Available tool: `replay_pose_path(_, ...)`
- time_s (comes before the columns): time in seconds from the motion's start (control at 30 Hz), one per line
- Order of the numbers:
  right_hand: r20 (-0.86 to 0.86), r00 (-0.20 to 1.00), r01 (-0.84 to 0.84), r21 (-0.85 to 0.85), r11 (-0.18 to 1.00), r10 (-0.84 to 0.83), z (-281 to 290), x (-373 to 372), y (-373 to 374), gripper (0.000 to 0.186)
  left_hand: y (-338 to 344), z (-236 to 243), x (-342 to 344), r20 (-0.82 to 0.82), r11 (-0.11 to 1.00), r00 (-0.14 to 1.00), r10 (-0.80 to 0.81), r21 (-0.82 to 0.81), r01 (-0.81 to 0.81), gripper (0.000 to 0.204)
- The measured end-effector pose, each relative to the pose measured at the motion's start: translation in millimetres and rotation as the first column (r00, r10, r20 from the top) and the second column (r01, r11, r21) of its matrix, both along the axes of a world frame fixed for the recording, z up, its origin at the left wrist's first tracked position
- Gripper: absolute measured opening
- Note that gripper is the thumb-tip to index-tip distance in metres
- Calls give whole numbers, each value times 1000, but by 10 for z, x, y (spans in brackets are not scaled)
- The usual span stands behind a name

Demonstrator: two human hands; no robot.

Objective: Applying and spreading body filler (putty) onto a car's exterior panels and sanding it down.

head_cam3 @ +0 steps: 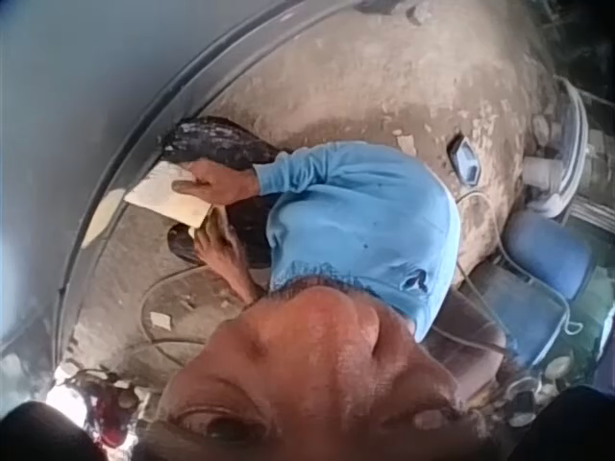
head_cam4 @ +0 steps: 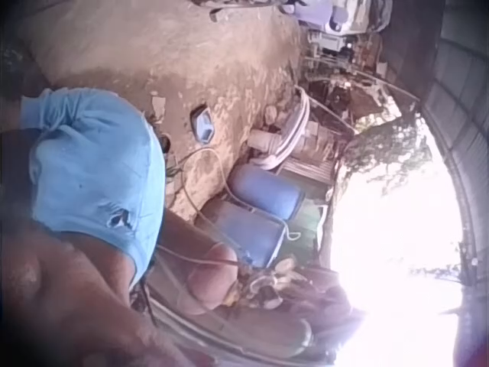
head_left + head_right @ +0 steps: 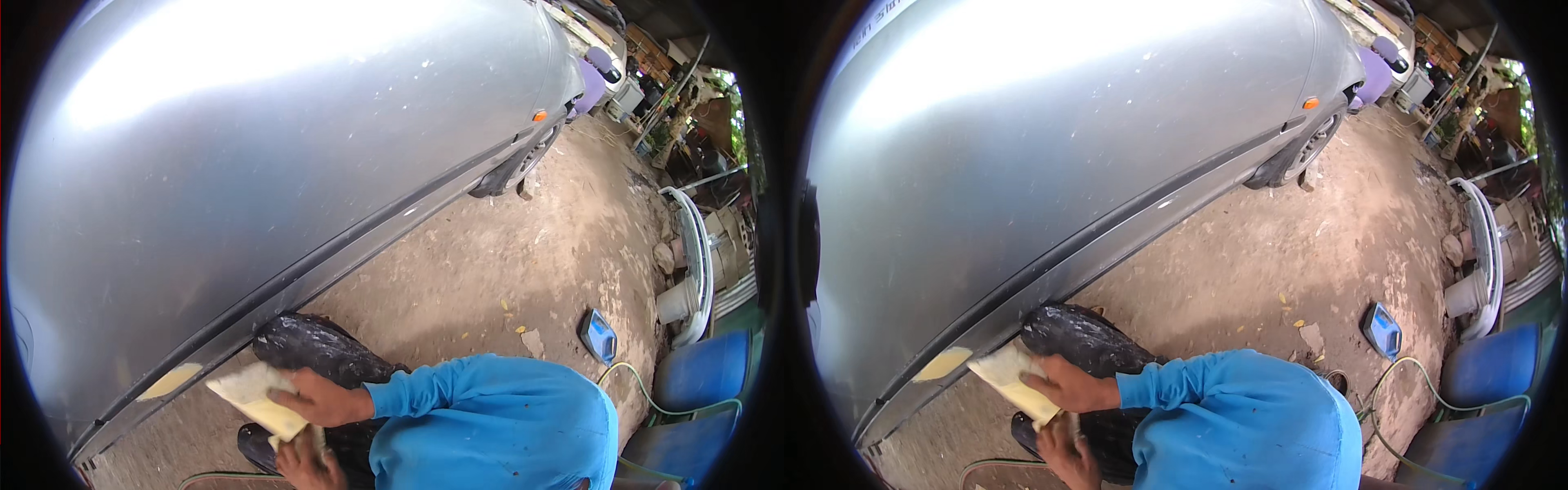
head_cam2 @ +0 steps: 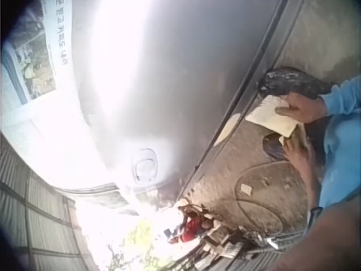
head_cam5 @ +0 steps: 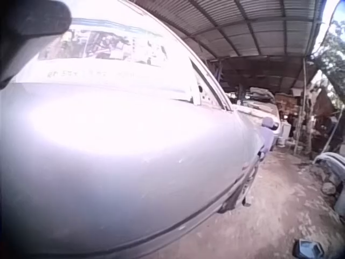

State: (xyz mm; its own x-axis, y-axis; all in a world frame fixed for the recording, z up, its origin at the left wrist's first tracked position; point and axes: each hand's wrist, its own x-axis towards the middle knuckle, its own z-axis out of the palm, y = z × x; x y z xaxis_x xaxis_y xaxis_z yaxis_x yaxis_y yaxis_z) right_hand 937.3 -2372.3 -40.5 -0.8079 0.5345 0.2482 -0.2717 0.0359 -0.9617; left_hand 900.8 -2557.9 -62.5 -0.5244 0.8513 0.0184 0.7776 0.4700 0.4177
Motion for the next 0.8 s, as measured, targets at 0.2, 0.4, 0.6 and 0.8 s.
replay_pose_path(0.2, 80, 992, -79, -160, 984, 93, -69, -138, -5, 33, 39, 440, -5, 370, 729, 927, 67, 616, -299, 64)
replay_pose_path(0.4, 127, 948, -152, -628, 763, 293, -195, -97, -294, 38, -63, 93, 14, 167, 777, 973, 157, 588, -226, 68)
replay_pose_path(0.6, 38, 943, -142, -851, 505, 329, 205, -54, -229, 36, -487, -629, -27, 143, 875, 964, 224, 406, -264, 58)
replay_pose_path(0.8, 125, 931, -350, 29, 936, 344, 104, -39, -181, 33, -365, 177, -119, 35, 817, 940, 340, 485, -313, 54)
